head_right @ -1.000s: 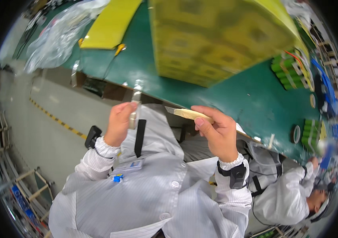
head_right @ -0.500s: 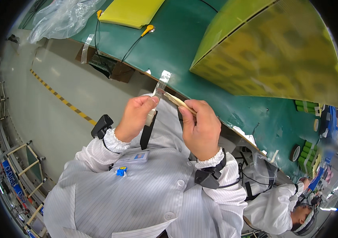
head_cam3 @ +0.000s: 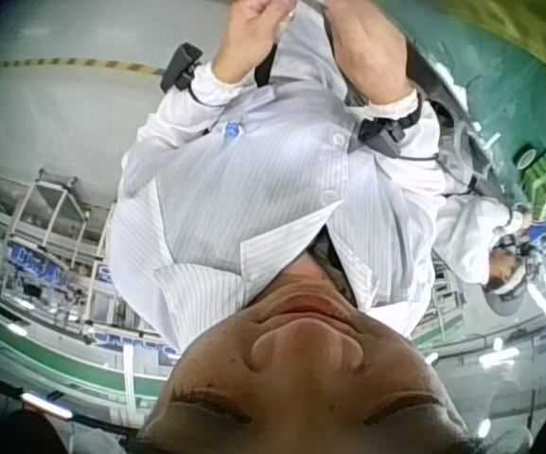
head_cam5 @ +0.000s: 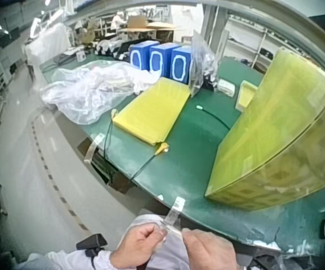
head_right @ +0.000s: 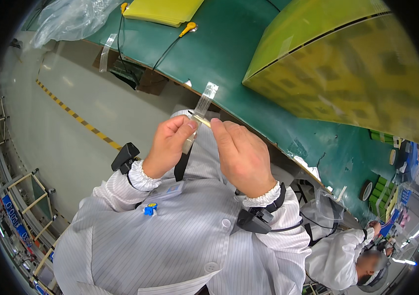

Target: Assembling and insulating large lithium-ion battery packs using adhesive tape and plastic sheets in a manufacturing environment.

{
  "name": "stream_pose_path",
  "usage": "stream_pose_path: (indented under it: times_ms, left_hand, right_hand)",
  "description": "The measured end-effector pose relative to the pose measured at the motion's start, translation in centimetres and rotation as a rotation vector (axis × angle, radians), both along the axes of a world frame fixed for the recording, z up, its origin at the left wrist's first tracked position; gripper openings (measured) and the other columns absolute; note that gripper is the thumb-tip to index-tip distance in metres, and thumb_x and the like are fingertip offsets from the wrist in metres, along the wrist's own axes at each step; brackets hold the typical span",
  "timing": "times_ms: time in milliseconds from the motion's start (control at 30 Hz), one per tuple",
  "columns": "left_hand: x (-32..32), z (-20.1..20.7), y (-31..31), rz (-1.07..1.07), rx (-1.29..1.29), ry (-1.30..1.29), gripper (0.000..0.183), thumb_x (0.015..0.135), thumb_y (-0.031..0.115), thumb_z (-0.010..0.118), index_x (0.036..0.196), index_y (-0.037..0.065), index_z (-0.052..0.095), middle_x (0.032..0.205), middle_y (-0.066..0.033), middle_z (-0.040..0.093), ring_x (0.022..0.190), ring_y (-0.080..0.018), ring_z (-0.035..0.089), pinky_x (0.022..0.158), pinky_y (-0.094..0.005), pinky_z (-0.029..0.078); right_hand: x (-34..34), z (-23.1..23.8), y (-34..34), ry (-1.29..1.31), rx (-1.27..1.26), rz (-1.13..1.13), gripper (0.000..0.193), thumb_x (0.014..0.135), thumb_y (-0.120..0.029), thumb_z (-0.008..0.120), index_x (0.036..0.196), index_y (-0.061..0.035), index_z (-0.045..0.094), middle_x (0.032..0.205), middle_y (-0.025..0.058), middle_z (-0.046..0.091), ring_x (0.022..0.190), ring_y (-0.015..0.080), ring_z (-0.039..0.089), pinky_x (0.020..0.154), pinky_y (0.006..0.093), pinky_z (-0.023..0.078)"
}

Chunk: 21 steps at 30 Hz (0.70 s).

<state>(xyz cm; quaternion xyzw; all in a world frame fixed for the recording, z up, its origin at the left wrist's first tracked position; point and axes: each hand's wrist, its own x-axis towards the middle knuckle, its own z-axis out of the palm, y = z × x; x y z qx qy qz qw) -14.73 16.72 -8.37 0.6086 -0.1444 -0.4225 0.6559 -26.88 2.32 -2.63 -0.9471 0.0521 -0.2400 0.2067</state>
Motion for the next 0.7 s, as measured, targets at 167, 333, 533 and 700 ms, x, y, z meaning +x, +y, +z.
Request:
stream_pose_path:
  times_ms: [167,333,533,700]
  left_hand:
    - [-0.02,0.77,0.2,-0.003,0.0,0.002,0.03,0.1,0.017,0.061,0.074,0.003,0.058,0.063,0.0063,0.048,0.059,-0.0025,0.039,0.051,-0.0244,0.031]
    - [-0.23,0.42,0.17,0.004,-0.024,0.001,0.029,0.099,0.016,0.061,0.074,0.003,0.057,0.064,0.0064,0.05,0.059,-0.0023,0.04,0.051,-0.0244,0.032]
    - [-0.37,0.21,0.1,0.018,-0.008,0.046,0.03,0.099,0.017,0.061,0.073,0.004,0.056,0.064,0.0069,0.048,0.059,-0.0022,0.038,0.051,-0.0245,0.031]
    - [-0.52,0.3,0.11,0.025,0.008,0.051,0.031,0.1,0.018,0.061,0.073,0.004,0.056,0.064,0.0073,0.048,0.06,-0.0022,0.038,0.052,-0.0242,0.031]
  right_hand:
    - [-0.21,0.19,0.1,0.077,-0.047,0.02,0.042,0.075,0.002,0.066,0.117,0.0042,0.065,0.097,0.0126,0.066,0.079,0.0242,0.066,0.068,0.0349,0.054]
    - [-0.37,0.19,0.1,0.096,-0.055,0.034,0.044,0.074,0.001,0.067,0.118,0.0038,0.065,0.095,0.0103,0.063,0.075,0.0224,0.064,0.065,0.0339,0.052]
    - [-0.19,0.44,0.12,0.135,-0.088,0.039,0.044,0.076,-0.002,0.065,0.12,0.0036,0.063,0.093,0.0082,0.059,0.072,0.0207,0.062,0.062,0.0328,0.051]
    - [-0.25,0.77,0.37,0.189,-0.115,0.051,0.046,0.078,-0.005,0.064,0.123,0.0038,0.061,0.092,0.0077,0.058,0.073,0.0204,0.061,0.061,0.0323,0.051]
